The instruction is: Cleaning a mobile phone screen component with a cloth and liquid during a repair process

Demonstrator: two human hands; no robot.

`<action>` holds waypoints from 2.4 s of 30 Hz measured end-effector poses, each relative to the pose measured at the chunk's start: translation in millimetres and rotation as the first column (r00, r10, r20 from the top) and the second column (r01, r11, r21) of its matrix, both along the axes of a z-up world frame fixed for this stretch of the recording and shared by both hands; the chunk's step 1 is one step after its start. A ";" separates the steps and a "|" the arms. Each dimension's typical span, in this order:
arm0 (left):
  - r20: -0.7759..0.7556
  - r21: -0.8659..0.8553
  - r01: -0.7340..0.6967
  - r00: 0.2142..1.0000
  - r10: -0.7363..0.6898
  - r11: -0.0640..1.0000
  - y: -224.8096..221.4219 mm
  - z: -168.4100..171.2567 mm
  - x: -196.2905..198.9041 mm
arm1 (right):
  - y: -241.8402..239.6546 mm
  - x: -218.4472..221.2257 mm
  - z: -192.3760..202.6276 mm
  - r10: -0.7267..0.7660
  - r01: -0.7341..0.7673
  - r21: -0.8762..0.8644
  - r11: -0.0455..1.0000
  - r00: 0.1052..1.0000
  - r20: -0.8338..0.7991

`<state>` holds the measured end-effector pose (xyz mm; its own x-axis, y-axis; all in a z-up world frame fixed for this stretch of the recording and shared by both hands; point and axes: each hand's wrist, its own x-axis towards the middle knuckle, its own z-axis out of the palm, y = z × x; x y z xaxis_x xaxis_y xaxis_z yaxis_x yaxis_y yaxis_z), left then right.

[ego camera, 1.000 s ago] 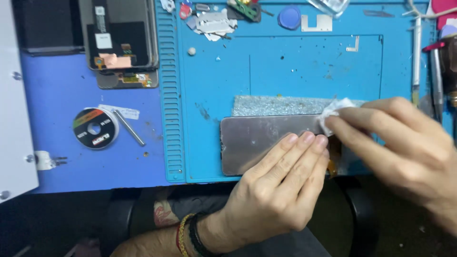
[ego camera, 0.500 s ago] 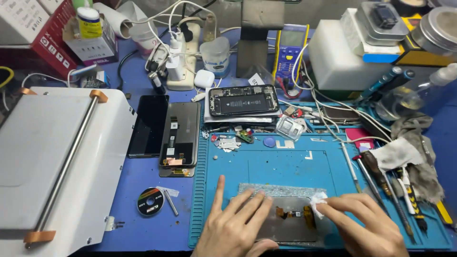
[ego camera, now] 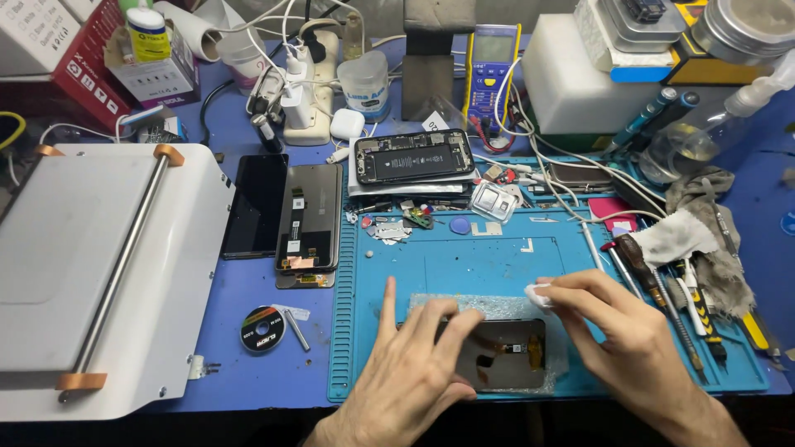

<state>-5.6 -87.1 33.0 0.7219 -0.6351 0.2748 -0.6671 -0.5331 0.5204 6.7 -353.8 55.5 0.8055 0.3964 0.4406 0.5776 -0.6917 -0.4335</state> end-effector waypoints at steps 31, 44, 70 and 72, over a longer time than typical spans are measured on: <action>-0.610 -0.623 -0.778 0.546 -0.574 -0.078 -62.0 -30.4 -8.3 | 26.4 -69.2 -48.4 -0.031 0.461 0.855 0.239 0.883 -0.468; -0.710 -0.697 -0.691 0.629 -0.317 0.192 -56.3 -2.6 -3.3 | 31.1 -70.4 -16.2 -0.096 0.457 0.592 0.665 0.837 -0.539; -0.657 -0.748 -0.621 0.743 -0.128 0.236 -55.5 -2.9 -4.8 | 37.1 -60.6 -26.2 -0.063 0.472 0.605 0.641 0.819 -0.571; -0.647 -0.758 -0.612 0.749 -0.145 0.225 -56.1 -5.1 -4.3 | 32.5 -61.0 -28.1 -0.080 0.535 0.584 0.611 0.776 -0.626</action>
<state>-9.9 -143.2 27.9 0.9992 0.0174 0.0365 -0.0404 0.4786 0.8771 -54.3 -321.3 27.4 0.9845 -0.1694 -0.0452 -0.0673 -0.1272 -0.9896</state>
